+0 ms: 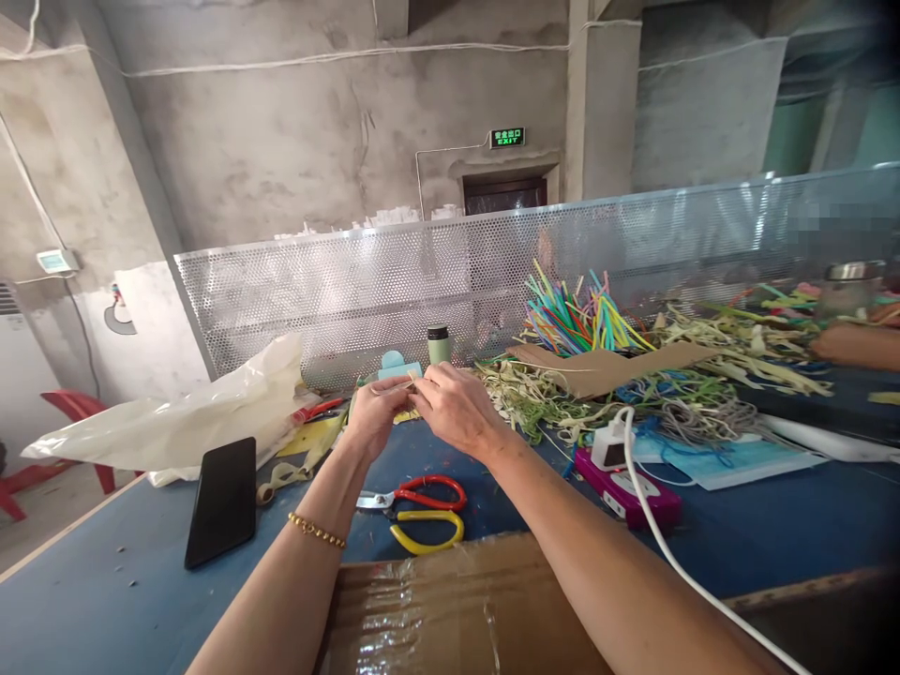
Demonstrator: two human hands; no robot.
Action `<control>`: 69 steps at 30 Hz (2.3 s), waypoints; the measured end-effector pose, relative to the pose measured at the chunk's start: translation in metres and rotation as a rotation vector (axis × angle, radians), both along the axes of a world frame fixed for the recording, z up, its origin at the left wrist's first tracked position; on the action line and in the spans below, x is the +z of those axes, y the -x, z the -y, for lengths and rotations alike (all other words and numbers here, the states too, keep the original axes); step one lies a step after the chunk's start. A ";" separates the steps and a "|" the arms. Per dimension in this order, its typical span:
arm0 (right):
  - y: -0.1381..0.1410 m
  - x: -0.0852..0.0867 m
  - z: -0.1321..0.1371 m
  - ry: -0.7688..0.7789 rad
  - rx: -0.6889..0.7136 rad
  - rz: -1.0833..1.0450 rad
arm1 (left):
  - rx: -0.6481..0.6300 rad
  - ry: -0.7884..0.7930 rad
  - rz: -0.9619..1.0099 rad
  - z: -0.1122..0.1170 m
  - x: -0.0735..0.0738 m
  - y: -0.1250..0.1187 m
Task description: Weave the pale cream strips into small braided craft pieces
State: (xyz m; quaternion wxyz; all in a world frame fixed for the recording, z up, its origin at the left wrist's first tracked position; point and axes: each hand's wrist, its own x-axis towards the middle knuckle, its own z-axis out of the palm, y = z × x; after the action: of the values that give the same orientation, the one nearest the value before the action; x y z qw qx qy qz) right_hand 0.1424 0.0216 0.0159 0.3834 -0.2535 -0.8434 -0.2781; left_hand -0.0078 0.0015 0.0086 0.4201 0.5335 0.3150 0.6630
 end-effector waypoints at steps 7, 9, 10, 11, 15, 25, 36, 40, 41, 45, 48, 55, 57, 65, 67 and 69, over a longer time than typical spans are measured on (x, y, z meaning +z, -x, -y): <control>-0.004 -0.001 -0.005 0.039 -0.045 -0.018 | -0.378 0.114 0.124 0.010 0.012 0.011; -0.004 -0.001 -0.005 0.030 -0.047 -0.019 | -0.444 0.148 0.176 0.008 0.011 0.015; -0.003 -0.001 -0.006 0.021 -0.044 -0.020 | -0.459 0.164 0.192 0.007 0.010 0.016; -0.003 -0.002 -0.006 0.011 -0.038 -0.022 | -0.455 0.179 0.204 0.004 0.009 0.017; 0.000 -0.003 -0.005 -0.026 0.006 -0.038 | -0.277 0.159 0.243 -0.005 0.002 0.014; 0.004 -0.007 -0.007 -0.088 0.059 -0.089 | -0.141 0.156 0.252 0.000 0.001 0.006; 0.005 -0.007 -0.005 -0.148 0.078 -0.121 | 0.082 -0.069 0.112 -0.005 -0.002 0.001; 0.004 -0.007 -0.006 -0.132 0.088 -0.161 | 0.068 -0.077 0.137 -0.001 0.002 -0.002; 0.003 -0.007 -0.006 -0.128 0.086 -0.169 | 0.058 -0.077 0.140 -0.001 0.002 -0.002; 0.002 -0.007 -0.005 -0.126 0.067 -0.187 | 0.032 -0.083 0.145 -0.001 0.002 -0.003; 0.003 -0.007 -0.005 -0.130 0.052 -0.188 | 0.018 -0.068 0.149 -0.001 0.002 -0.003; 0.004 -0.007 -0.008 -0.122 0.041 -0.224 | -0.042 -0.046 0.159 0.003 0.007 -0.001; 0.004 -0.007 -0.008 -0.112 0.039 -0.220 | -0.041 -0.041 0.159 0.003 0.007 -0.002; 0.007 -0.008 -0.003 -0.137 0.025 -0.180 | 0.009 0.070 0.236 0.001 0.006 -0.002; 0.008 -0.009 -0.002 -0.125 0.037 -0.182 | 0.016 0.085 0.258 0.001 0.007 -0.002; 0.009 -0.010 -0.001 -0.103 0.057 -0.184 | 0.032 0.088 0.274 0.002 0.008 -0.002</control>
State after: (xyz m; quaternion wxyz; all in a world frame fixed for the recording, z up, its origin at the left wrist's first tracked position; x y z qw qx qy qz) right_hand 0.1330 0.0223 0.0059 0.4793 -0.2339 -0.7963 -0.2855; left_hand -0.0056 -0.0002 0.0166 0.4716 0.4141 0.2920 0.7217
